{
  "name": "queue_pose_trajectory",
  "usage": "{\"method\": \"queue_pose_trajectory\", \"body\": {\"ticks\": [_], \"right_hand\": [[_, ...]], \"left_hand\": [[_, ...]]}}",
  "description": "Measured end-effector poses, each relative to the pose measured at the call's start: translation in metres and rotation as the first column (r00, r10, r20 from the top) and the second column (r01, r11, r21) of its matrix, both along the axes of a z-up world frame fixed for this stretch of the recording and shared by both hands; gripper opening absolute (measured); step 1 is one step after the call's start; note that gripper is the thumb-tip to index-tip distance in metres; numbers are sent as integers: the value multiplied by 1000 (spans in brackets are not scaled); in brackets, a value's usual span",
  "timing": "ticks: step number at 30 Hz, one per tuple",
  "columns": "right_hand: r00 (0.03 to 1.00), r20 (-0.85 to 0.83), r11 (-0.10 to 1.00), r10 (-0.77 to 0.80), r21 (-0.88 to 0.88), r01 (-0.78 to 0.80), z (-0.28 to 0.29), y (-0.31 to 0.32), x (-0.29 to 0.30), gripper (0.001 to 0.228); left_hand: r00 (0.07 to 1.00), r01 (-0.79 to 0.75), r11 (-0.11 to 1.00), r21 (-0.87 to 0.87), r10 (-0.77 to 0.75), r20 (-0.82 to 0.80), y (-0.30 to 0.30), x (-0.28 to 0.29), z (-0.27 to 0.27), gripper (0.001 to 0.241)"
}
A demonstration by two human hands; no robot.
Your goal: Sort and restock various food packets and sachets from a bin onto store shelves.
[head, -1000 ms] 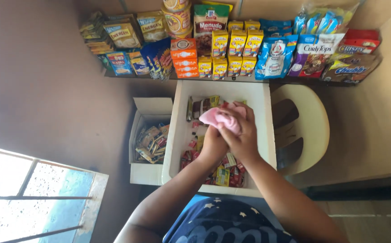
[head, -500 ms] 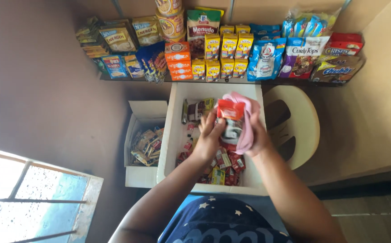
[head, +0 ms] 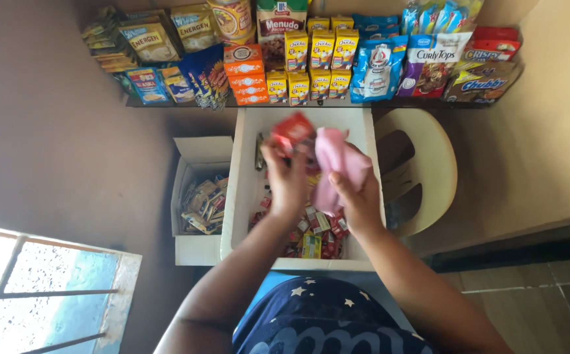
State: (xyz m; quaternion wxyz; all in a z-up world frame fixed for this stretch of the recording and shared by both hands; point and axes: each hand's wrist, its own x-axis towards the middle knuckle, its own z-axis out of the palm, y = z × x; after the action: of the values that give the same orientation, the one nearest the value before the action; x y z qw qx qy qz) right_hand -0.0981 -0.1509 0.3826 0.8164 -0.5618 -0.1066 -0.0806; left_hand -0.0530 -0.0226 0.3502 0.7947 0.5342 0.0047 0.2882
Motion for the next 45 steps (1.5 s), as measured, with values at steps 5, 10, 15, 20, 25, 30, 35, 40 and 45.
{"method": "queue_pose_trajectory", "body": {"ticks": [5,10,15,20,25,30,35,40,45], "right_hand": [[955,233,943,-184,-231,238,-12,13,12,48],[977,-156,988,-149,-62,141,-43,-12,55,51],[955,-282,971,94,238,-25,-6,9,63,60],[957,-214,977,197,125,-173,-27,55,56,55],[981,-180,990,-67,-135,43,-41,88,51,47],[995,-45,900,-93,-432,64,-58,85,58,41],[952,-265,981,-151,-158,111,-27,89,90,42],[973,-26,946,-230,-240,217,-43,111,94,37],[963,-37,920,-266,-308,242,-50,117,103,36]], "left_hand": [[993,118,954,274,-107,-57,-28,-42,13,49],[959,277,945,176,-259,-118,-9,-40,2,48],[831,556,829,-51,-557,7,26,-21,9,39],[956,280,954,103,-267,-121,46,-2,-15,37],[971,165,986,33,-156,-180,69,8,-14,36],[972,146,978,-146,-169,-161,106,33,-17,37],[939,339,941,-9,-338,-67,129,47,-41,42],[878,467,875,129,-442,-183,130,31,-56,45],[869,492,794,357,-470,-154,147,12,-18,47]]}}
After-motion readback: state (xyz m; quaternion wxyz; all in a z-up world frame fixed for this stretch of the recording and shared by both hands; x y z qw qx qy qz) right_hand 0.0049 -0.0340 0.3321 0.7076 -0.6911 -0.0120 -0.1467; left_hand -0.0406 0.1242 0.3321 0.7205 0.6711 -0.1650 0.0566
